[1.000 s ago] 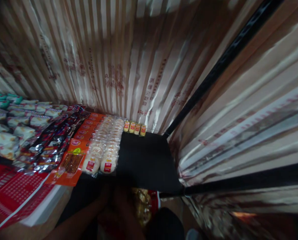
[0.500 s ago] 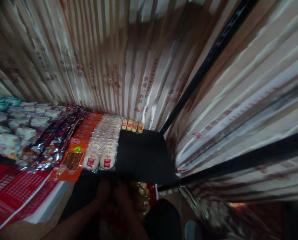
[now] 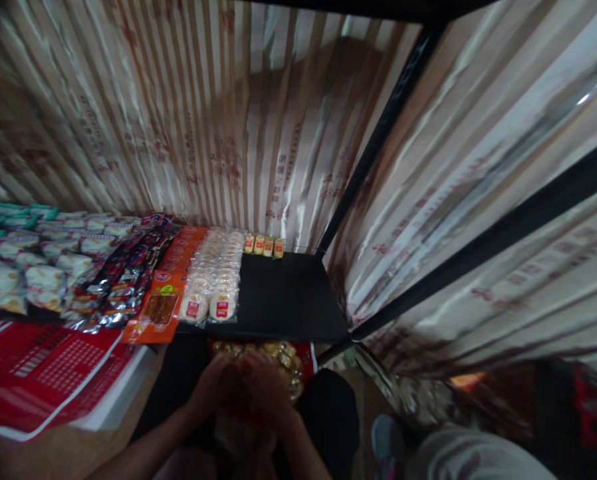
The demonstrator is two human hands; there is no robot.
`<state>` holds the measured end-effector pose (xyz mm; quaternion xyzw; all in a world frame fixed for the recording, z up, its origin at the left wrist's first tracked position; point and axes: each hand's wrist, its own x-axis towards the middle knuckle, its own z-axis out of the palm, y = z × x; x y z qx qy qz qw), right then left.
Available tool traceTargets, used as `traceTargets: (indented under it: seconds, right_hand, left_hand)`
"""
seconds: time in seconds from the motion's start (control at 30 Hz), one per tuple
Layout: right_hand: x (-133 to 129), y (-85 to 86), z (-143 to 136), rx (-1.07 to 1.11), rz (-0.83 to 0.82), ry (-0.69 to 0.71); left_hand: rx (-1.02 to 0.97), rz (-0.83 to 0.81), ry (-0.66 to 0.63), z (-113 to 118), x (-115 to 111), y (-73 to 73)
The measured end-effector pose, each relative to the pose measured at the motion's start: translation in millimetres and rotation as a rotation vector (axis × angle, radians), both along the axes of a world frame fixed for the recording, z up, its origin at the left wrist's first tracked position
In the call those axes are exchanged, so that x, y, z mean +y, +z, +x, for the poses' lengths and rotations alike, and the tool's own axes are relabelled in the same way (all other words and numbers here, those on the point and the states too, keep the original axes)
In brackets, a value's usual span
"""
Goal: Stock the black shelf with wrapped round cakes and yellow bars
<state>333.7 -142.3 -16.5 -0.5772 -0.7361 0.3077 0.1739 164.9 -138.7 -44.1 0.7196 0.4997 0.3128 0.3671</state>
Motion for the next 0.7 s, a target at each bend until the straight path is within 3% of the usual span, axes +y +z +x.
traceTargets:
  seconds: [0.2, 0.33, 0.4, 0.5, 0.7]
  right_hand:
    - [11, 35.7, 12, 0.005, -0.051, 0.055]
    - [13, 61.0, 16, 0.094, -0.052, 0.009]
    - [15, 66.8, 17, 0.145, -0.027, -0.06]
    - [19, 66.4, 18, 0.174, 0.037, -0.154]
    - [29, 60.7, 18, 0.124, 0.154, -0.256]
  left_hand:
    - [-0.09, 0.105, -0.084, -1, 13, 44.2]
    - [-0.094, 0.142, -0.157, -1, 31, 74.1]
    - [-0.119, 0.117, -0.1, 1, 41, 84.7]
    - [-0.157, 0.098, -0.047, 8, 52, 91.6]
    - [-0.324, 0.01, 0.11, 35, 63, 88.6]
